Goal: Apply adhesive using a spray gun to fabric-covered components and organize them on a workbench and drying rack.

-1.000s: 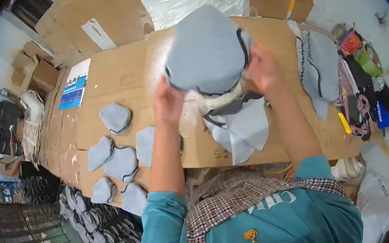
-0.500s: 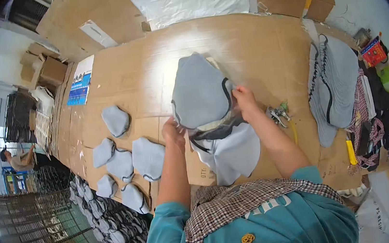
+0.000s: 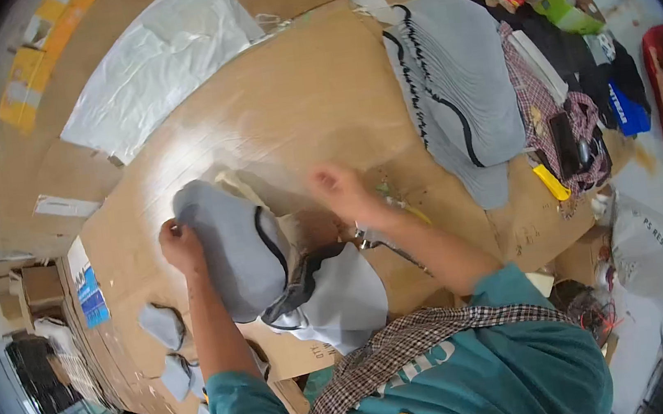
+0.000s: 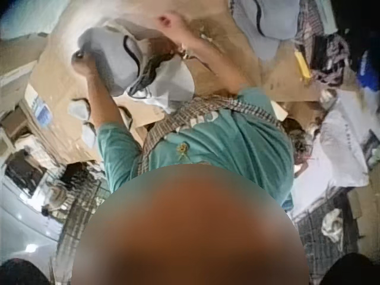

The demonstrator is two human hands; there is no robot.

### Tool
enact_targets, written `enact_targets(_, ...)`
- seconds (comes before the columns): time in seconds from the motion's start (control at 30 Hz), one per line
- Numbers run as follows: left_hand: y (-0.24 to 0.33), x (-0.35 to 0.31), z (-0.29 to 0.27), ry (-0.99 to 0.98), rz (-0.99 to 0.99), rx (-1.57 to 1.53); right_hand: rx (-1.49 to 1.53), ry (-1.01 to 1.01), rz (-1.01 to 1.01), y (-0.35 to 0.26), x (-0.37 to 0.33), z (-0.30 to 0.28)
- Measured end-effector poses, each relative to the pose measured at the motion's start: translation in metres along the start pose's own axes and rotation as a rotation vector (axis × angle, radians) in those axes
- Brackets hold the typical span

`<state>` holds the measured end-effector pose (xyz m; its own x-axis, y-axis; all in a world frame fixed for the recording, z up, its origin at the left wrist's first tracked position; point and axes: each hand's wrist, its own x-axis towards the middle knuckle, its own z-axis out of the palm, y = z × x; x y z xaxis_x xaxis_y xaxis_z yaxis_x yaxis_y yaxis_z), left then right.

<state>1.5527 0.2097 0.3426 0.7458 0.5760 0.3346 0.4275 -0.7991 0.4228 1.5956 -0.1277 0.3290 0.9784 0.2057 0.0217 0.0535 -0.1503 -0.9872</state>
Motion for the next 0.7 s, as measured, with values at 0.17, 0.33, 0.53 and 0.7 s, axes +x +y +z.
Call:
enact_targets(0.17, -0.022, 0.004, 0.008, 0.018, -0.291, 0.026, -0.421, 0.347, -0.147, 0.017, -0.008, -0.155)
enact_targets(0.33, -0.036, 0.010, 0.030, -0.063, -0.227, 0.097, -0.537, 0.508, 0.073, 0.038, -0.086, -0.242)
enact_targets(0.53, -0.045, 0.031, 0.032, -0.158, -0.723, -0.653, -0.659, 0.471, -0.009, 0.034, -0.103, -0.228)
enact_targets(0.7, -0.033, 0.032, 0.033, 0.020, -0.342, -0.242, -0.969, 0.552, -0.414, 0.026, 0.023, -0.243)
